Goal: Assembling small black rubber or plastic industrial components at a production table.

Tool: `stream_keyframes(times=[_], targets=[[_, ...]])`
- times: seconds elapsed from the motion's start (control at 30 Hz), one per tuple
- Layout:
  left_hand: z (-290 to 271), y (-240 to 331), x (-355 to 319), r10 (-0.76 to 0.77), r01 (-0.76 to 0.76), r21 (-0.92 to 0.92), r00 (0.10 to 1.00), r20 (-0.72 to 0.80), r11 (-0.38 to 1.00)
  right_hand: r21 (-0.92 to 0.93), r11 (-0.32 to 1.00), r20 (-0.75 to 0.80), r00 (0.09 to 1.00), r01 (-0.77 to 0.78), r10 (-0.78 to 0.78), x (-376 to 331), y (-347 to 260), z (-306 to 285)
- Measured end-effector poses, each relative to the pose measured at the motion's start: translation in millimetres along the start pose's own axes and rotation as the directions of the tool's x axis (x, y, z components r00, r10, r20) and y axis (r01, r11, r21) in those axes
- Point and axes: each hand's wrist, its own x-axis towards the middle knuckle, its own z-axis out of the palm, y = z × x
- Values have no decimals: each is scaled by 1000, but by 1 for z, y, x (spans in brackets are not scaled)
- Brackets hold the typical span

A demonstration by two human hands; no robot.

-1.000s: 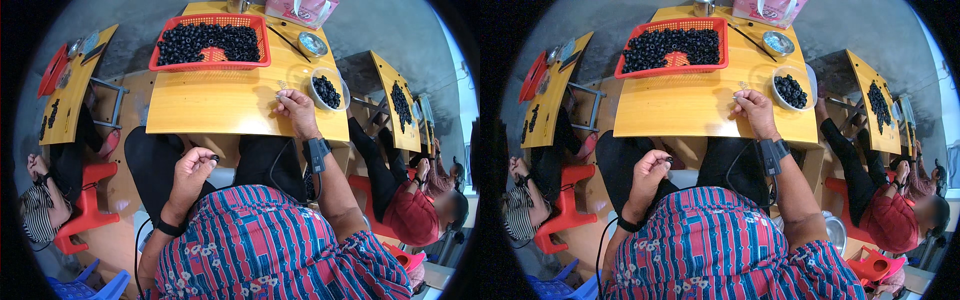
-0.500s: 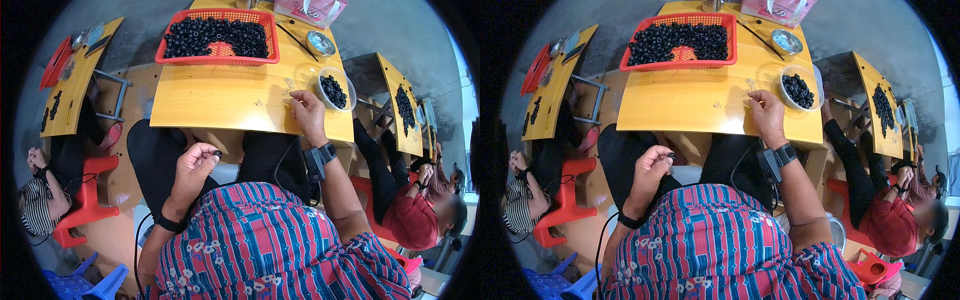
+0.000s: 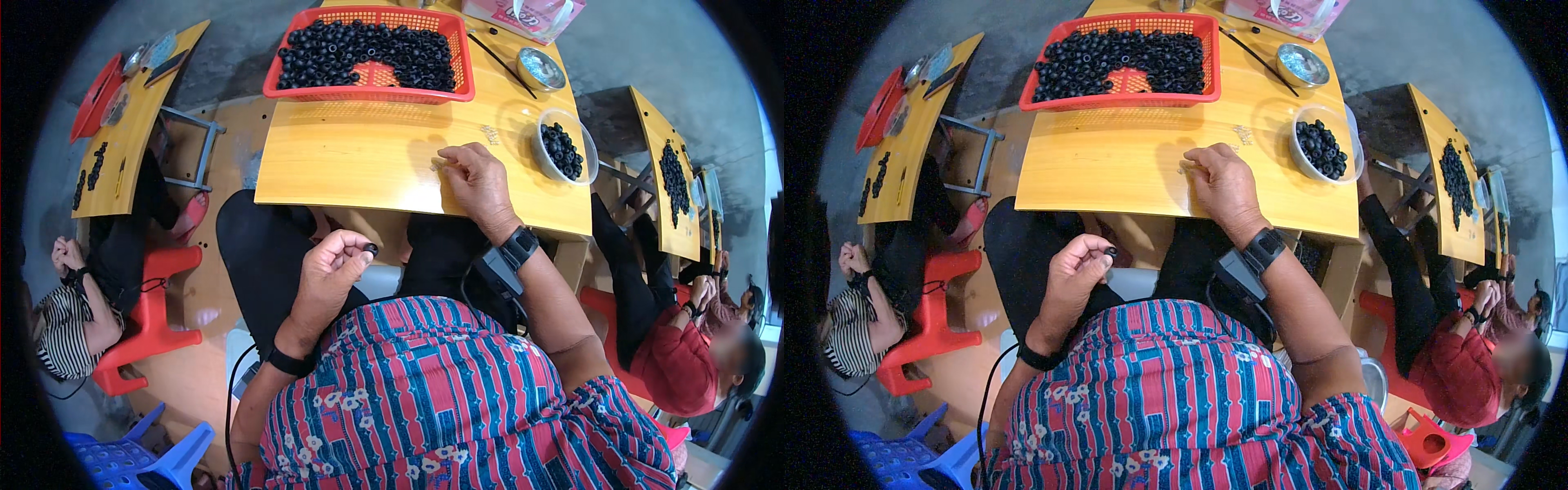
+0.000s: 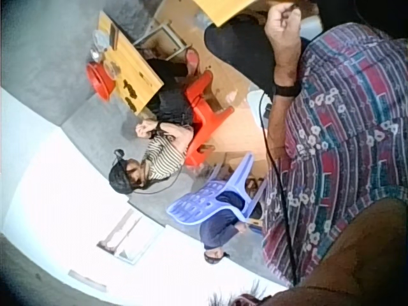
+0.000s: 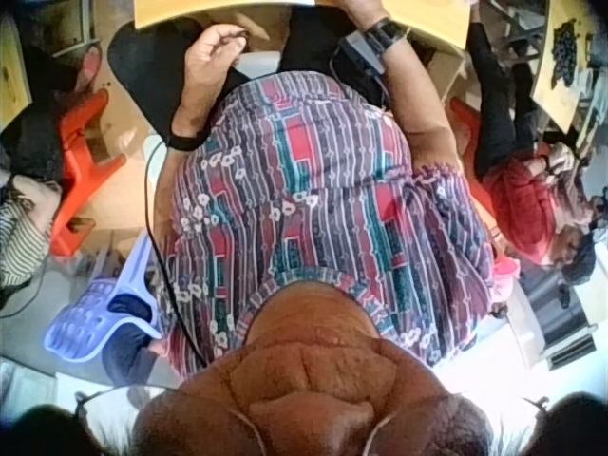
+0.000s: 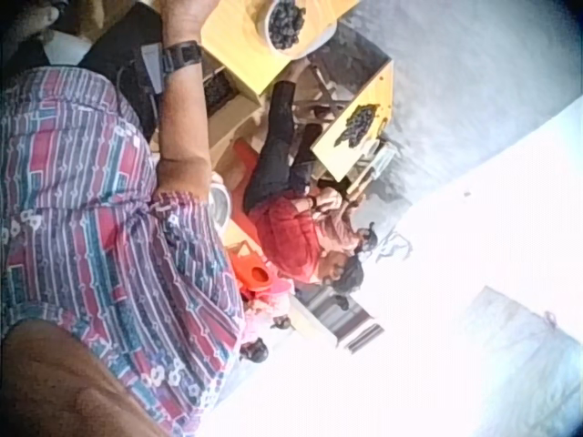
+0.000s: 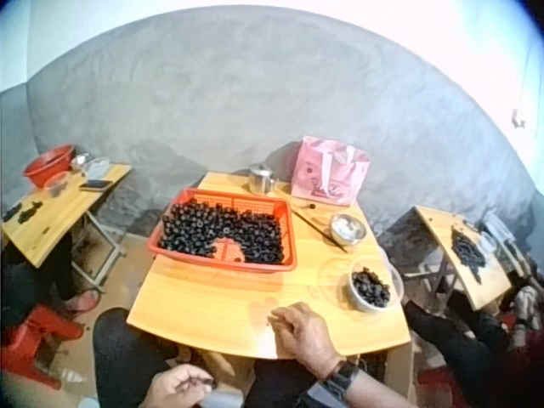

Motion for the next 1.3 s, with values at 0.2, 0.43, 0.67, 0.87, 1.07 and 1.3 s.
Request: stream_keyframes(times=[0.2, 0.43, 0.67, 0.87, 1.07, 1.3], targets=[[-3, -3, 2, 3, -3, -11, 1000, 7, 1000, -3, 1000, 11, 999, -31, 31, 1, -3, 4], [-2, 0, 2, -3, 3, -31, 1000, 11, 1000, -75, 997, -12, 1000, -14, 13, 3, -2, 8], [-3, -2, 3, -15, 15, -12, 1000, 5, 1000, -52, 998, -1, 999, -47, 47, 5, -2, 8], [-3, -2, 3, -9, 9, -15, 1000, 10, 1000, 16, 998, -26, 998, -57, 57, 4, 3, 9], [-4, 0, 3, -8, 8, -11, 1000, 9, 1000, 94, 993, -49, 995, -77, 82, 3, 2, 4], [-3, 0, 3, -11, 11, -6, 1000, 1, 1000, 174, 984, -207, 976, -24, 61, 20, -18, -18]])
